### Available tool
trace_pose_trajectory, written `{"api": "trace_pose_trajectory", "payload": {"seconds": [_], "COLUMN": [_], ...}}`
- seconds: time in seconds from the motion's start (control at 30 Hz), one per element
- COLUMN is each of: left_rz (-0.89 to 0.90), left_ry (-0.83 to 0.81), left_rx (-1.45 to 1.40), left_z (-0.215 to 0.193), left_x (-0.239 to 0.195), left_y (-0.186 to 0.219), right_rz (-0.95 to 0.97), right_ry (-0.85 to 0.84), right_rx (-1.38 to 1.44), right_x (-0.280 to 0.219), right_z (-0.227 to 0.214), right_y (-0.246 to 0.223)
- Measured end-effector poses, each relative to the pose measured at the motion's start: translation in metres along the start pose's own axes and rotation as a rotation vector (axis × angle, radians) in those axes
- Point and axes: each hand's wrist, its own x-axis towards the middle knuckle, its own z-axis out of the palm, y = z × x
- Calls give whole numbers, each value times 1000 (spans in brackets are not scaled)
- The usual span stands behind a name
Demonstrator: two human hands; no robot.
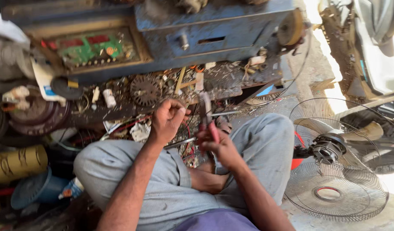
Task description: The person repairs an electromechanical component using pliers and their hands, stripping wire insulation and twisting wires together at a cluttered workbench.
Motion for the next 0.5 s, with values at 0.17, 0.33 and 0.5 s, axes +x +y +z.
{"api": "trace_pose_trajectory", "payload": {"seconds": [0.17,0.33,0.5], "left_rz": [37,3,-65], "left_ry": [164,27,23], "left_rx": [223,220,161], "left_z": [-11,-12,-13], "left_x": [-5,-4,-2], "left_y": [0,0,3], "right_rz": [45,-3,-130], "right_ry": [-150,-147,-135], "right_rx": [-72,-106,-299], "right_x": [0,2,-2], "right_z": [28,24,22], "right_y": [-3,-4,-2]}}
